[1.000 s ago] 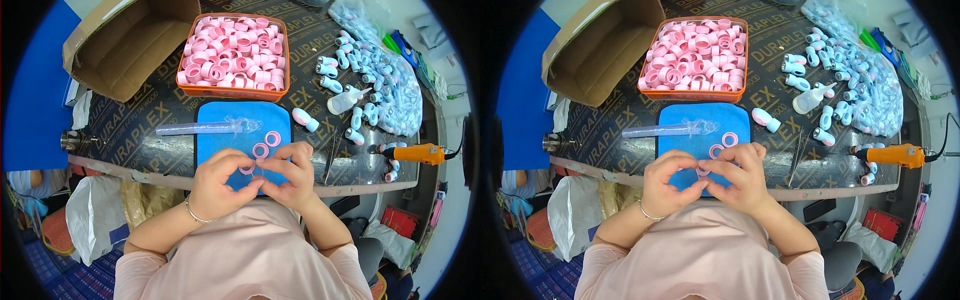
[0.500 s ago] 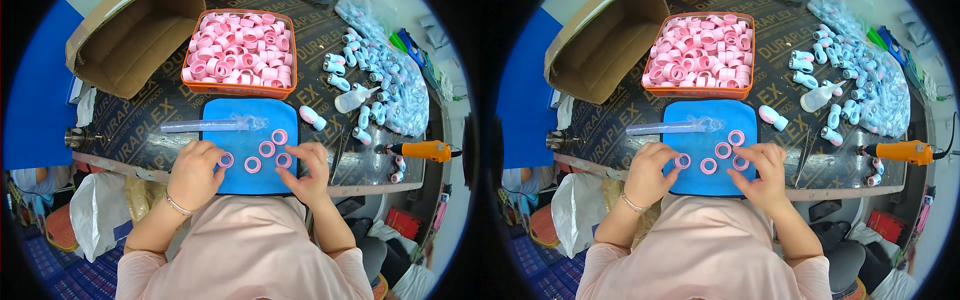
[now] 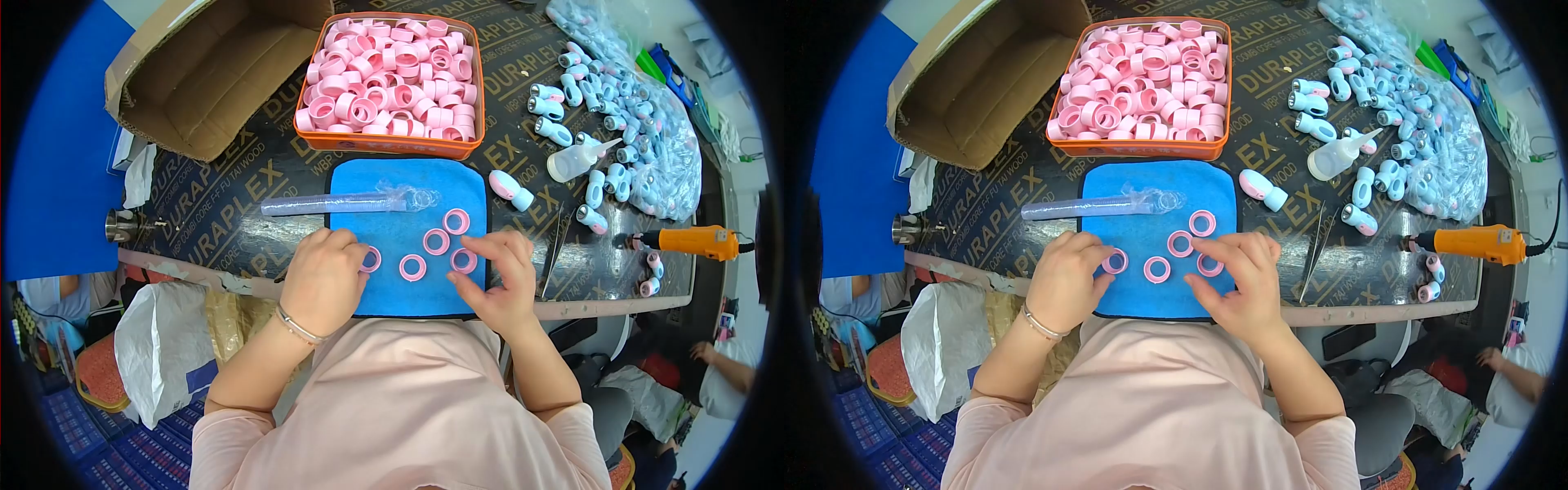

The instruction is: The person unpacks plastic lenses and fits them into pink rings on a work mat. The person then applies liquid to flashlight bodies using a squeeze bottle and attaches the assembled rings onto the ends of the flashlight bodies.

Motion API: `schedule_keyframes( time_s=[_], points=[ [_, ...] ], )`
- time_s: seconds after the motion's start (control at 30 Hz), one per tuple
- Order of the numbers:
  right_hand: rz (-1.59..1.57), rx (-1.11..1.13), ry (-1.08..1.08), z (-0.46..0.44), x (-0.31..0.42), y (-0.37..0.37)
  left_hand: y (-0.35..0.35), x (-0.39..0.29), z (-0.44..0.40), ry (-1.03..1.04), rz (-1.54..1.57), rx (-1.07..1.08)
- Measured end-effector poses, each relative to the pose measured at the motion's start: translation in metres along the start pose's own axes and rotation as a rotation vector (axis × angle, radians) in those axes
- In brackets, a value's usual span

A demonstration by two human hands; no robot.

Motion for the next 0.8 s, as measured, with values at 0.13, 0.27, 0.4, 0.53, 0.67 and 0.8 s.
schedule_keyframes(
  time_s=[0.13, 0.27, 0.4, 0.53, 0.67, 0.8],
  points=[
    [0.025, -0.022, 0.004, 0.001, -0.001, -0.016, -0.002, 0.003, 0.002, -0.021, 0.071, 0.003],
    [0.234, -0.033, 0.041, 0.01, -0.024, -0.064, 0.001, 0.011, 0.004, -0.039, 0.193, 0.005],
    [0.555, 0.142, 0.134, 0.027, -0.052, -0.086, 0.015, 0.017, 0.004, -0.028, 0.271, -0.015],
    [0.714, 0.209, 0.093, 0.042, -0.074, -0.087, 0.014, 0.015, 0.003, -0.008, 0.347, -0.07],
    [0.712, 0.22, -0.007, 0.047, -0.079, -0.089, 0.014, 0.014, 0.001, -0.032, 0.282, -0.051],
    [0.673, 0.227, -0.018, 0.049, -0.081, -0.091, 0.023, 0.015, 0.001, -0.024, 0.306, -0.041]
  ],
)
Point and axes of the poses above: each hand's wrist, its own z-axis away from the middle knuckle, its own y-axis out of the palm, x = y × z, the point moved 9 cm from there along -z, towards the middle knuckle, and after that the axes turned 9 degrees about -z, right-handed, at the moved point
